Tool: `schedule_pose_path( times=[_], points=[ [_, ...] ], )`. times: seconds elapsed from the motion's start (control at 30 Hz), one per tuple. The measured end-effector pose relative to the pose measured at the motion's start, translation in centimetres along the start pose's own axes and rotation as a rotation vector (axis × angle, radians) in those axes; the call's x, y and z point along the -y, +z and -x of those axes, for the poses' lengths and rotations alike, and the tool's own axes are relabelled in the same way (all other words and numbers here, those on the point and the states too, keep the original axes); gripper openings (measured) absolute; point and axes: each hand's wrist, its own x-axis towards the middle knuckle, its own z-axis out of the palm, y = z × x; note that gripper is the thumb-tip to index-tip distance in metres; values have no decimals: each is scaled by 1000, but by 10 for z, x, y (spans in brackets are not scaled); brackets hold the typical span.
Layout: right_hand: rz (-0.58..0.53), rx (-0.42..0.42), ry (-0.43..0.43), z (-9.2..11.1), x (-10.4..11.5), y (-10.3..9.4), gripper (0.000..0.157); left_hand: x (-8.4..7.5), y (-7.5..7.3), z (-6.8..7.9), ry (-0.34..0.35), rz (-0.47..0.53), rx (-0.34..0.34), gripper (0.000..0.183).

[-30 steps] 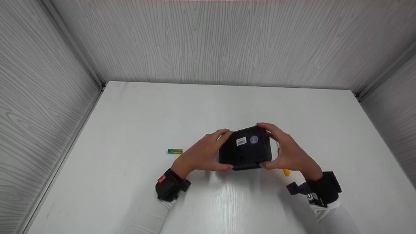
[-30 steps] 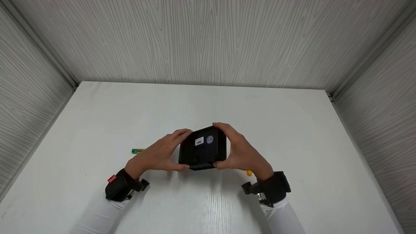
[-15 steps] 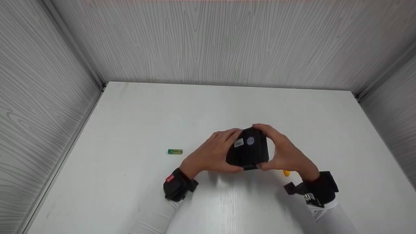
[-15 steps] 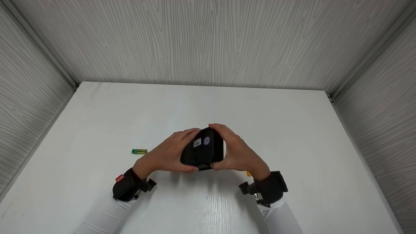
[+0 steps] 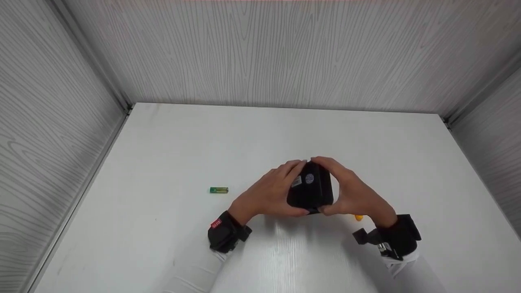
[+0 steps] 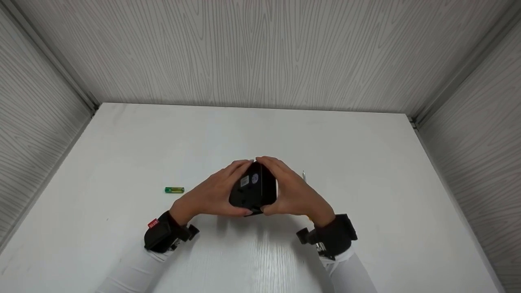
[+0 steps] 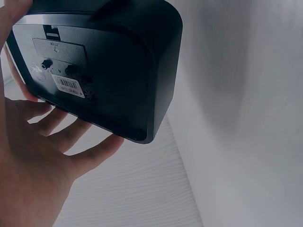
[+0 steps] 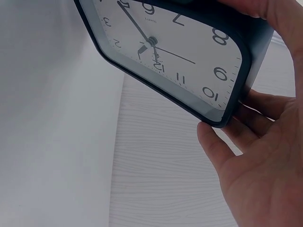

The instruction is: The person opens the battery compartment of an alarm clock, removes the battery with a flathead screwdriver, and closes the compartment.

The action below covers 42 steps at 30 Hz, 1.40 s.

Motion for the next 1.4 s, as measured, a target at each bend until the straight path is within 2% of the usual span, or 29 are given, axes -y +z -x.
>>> schedule_pose_path(
  times=[0.23,0.47,0.77,0.93,1.1,1.4],
  points=[
    [11,18,-7,-1,2,1,107,-3,0,-1,8,-11,-19,109],
    [-40,41,-15,-3,3,2,107,-1,0,-1,44,12,-52,110],
    [-36,28,14,-3,1,4,105,4,-4,2,6,102,-43,111],
    [-142,9,6,-1,-5,5,104,4,-8,5,-29,190,-19,112],
    [-270,7,21,6,-12,6,112,5,-11,9,-50,262,-33,112],
    [-327,59,87,15,-24,18,123,9,-16,10,-21,362,-58,110]
  ],
)
